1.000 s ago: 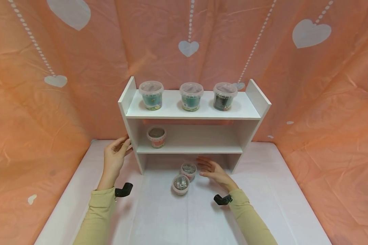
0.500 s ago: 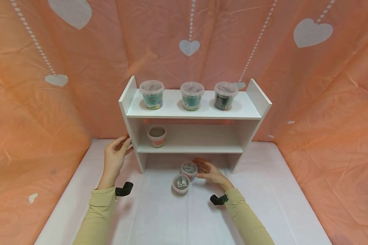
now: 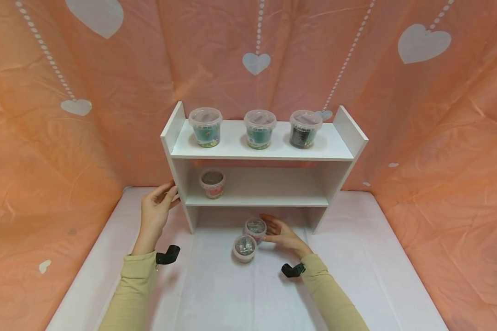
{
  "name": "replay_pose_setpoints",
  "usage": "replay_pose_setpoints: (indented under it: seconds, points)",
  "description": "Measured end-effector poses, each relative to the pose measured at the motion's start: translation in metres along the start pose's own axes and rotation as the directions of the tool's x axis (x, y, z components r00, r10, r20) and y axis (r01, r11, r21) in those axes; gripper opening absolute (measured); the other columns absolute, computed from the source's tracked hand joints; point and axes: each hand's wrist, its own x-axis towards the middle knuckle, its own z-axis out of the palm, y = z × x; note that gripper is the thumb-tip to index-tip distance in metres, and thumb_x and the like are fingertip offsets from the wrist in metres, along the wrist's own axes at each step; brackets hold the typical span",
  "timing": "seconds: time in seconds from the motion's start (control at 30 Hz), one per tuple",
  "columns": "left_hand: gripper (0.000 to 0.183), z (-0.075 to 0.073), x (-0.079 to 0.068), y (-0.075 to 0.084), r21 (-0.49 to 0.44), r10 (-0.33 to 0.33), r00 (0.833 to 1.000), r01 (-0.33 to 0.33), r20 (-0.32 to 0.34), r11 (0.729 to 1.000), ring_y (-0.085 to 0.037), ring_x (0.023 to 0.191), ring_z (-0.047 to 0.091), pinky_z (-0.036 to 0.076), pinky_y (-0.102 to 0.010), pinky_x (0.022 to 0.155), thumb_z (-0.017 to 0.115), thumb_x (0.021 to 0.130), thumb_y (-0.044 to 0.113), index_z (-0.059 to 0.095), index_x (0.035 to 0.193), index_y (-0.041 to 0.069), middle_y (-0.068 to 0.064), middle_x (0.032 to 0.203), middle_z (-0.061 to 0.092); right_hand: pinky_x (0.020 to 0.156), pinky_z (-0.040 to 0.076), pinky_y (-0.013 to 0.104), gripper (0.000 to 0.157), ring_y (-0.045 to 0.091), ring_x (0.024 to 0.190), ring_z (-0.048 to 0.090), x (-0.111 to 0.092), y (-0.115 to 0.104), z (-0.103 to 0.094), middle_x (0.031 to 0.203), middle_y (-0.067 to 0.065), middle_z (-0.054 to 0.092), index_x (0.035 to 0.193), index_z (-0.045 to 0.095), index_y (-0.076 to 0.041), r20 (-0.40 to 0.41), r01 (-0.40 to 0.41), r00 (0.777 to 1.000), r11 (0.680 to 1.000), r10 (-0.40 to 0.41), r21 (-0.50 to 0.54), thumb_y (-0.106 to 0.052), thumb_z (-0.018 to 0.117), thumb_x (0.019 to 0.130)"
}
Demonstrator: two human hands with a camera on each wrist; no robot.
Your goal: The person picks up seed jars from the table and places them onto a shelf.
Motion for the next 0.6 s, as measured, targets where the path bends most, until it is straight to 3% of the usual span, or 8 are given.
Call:
replay_pose_setpoints:
  seconds: [0.27,0.6]
  points:
    - [0.035,0.0,0.0001,-0.0005,-0.002,-0.008,1.0,0.008,0.002,1.0,-0.008,0.095,0.064,0.054,-0.035,0.083,0.061,0.094,0.008,0.058,0.123,-0.012,0.0,0.109,0.064,0.111,0.029,0.042,0.072,0.044,0.134,0.027,0.0025,0.006,0.0021,0.147,0.033,0.024,0.145,0.019,0.014,-0.003,0.015,1.0,1.0,-0.015,-0.024,0.013,0.061,0.086]
    - [0.034,0.0007,0.0008,-0.0012,0.004,-0.001,1.0,0.001,-0.007,1.0,-0.008,0.095,0.064,0.055,-0.033,0.081,0.061,0.094,0.007,0.059,0.122,-0.012,-0.002,0.111,0.064,0.1,0.043,0.028,0.072,0.044,0.129,0.035,0.0061,0.0085,0.0048,0.145,0.034,0.028,0.143,0.024,0.014,-0.025,0.025,0.999,1.0,-0.025,-0.018,0.01,0.064,0.085]
